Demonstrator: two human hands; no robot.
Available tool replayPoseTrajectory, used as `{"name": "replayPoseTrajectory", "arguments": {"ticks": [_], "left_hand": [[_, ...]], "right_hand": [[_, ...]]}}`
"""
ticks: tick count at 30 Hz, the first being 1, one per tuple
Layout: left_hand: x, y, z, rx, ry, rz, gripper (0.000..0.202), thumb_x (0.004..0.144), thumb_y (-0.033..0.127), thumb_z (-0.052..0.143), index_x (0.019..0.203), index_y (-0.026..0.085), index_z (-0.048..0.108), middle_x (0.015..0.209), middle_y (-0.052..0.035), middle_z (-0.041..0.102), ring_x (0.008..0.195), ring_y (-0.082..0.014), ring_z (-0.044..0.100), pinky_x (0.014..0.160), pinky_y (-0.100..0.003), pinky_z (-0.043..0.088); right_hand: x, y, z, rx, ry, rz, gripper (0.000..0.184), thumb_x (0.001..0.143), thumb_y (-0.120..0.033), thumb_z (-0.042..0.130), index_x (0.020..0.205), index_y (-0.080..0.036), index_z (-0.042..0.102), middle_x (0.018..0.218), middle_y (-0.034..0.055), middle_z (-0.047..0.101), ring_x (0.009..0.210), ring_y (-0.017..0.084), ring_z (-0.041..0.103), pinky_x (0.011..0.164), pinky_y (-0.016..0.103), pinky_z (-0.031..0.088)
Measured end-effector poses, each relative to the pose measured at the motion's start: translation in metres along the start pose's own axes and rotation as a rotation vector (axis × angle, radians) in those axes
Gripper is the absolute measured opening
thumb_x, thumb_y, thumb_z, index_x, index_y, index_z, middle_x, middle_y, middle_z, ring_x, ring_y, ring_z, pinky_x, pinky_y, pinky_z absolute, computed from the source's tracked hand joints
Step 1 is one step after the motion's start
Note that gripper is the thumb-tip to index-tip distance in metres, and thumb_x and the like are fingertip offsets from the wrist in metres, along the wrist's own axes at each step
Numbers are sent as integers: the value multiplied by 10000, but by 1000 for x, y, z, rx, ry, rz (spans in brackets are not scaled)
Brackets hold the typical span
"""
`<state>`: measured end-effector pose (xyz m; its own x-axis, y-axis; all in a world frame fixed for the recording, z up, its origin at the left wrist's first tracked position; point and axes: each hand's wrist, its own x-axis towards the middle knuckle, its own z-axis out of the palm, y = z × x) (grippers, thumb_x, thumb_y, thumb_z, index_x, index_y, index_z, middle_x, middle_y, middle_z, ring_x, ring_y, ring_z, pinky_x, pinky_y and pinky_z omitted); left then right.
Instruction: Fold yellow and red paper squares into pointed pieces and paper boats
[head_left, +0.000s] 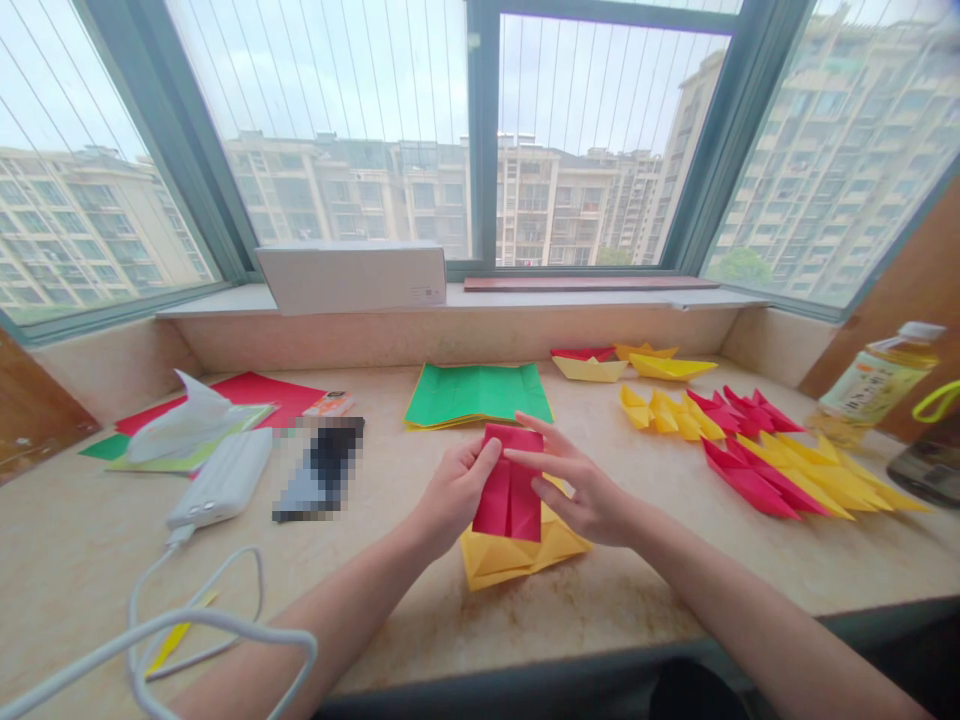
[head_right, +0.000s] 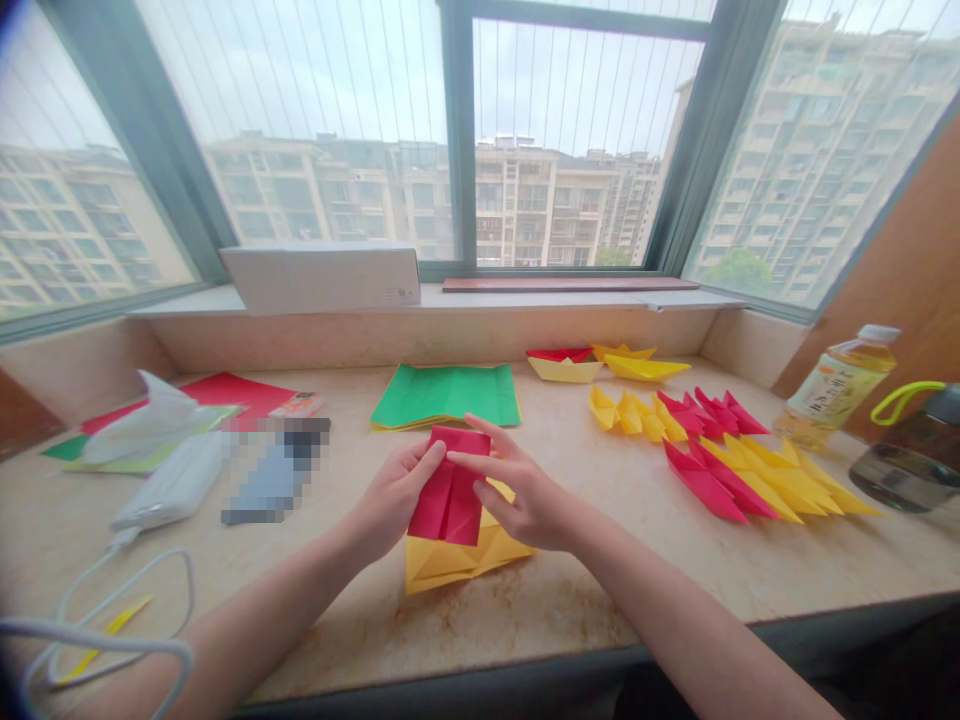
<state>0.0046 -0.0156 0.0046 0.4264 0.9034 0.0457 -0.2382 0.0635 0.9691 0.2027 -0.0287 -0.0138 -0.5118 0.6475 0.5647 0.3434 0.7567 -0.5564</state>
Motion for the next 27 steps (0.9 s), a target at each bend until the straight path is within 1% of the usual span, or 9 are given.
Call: {"name": "replayPoseTrajectory", "arguments": {"ticks": [4,7,9,13,17,20,22,24,27], "left_hand": [[4,-2,-4,-23,70,58,428,821,497,702,1081,157,689,869,-65,753,661,-159,670,631,-238,507],[6,-3,-5,-35,81,88,409,841,483,685,1069,144,684,905,-78,756,733,-181,692,678,-254,526],[6,-4,-5,-38,77,96,382,856,462,677,1055,135,678,913,-83,755,740,-171,691,671,-239,523],[5,-5,-4,-37,35,108,369,862,422,687,1090,133,660,975,-99,752,754,-168,698,666,-235,527],[4,-6,-3,-55,-35,106,417,849,377,711,1181,134,639,1065,-119,738,895,-207,709,817,-304,548],[2,-5,-3,-32,-49,97,381,830,341,737,1140,134,657,1023,-103,740,873,-189,702,810,-294,544],[0,-4,-3,22,-64,108,342,836,343,732,1095,129,669,935,-85,742,806,-164,690,764,-272,541],[-2,-2,-2,68,-86,119,327,860,368,704,1078,126,669,884,-76,739,782,-157,684,766,-281,543],[-4,0,-1,85,-132,118,365,883,417,669,1113,135,652,979,-103,744,914,-206,699,845,-341,551]], "right_hand": [[-4,7,0,-36,-30,-29,687,852,54,406,1362,-375,572,1661,-32,49,1493,260,243,1146,486,376],[-5,5,3,-73,-32,-65,611,865,32,491,1301,-374,627,1650,-78,-121,1490,292,243,1138,483,393],[-4,1,5,-87,-46,-70,509,886,-31,571,1272,-352,655,1649,-69,-128,1495,306,221,1134,465,405],[-2,0,8,-80,-26,-69,309,895,-157,660,1163,-295,730,1659,-6,23,1488,307,244,1127,430,420],[0,6,8,-65,156,-86,145,910,-191,648,975,-237,769,1610,74,224,1348,298,471,1088,473,442],[3,6,6,-22,276,-61,118,913,-175,632,921,-207,745,1470,132,437,1195,266,592,997,444,508],[5,4,4,-28,320,-40,100,898,-170,644,935,-210,729,1299,135,581,1233,283,561,998,445,500],[7,2,4,-41,356,-14,106,888,-169,652,959,-216,713,1150,118,646,1231,284,553,992,441,495],[7,3,5,-13,385,40,99,881,-169,650,957,-217,692,1049,88,656,1024,232,631,874,381,533]]}}
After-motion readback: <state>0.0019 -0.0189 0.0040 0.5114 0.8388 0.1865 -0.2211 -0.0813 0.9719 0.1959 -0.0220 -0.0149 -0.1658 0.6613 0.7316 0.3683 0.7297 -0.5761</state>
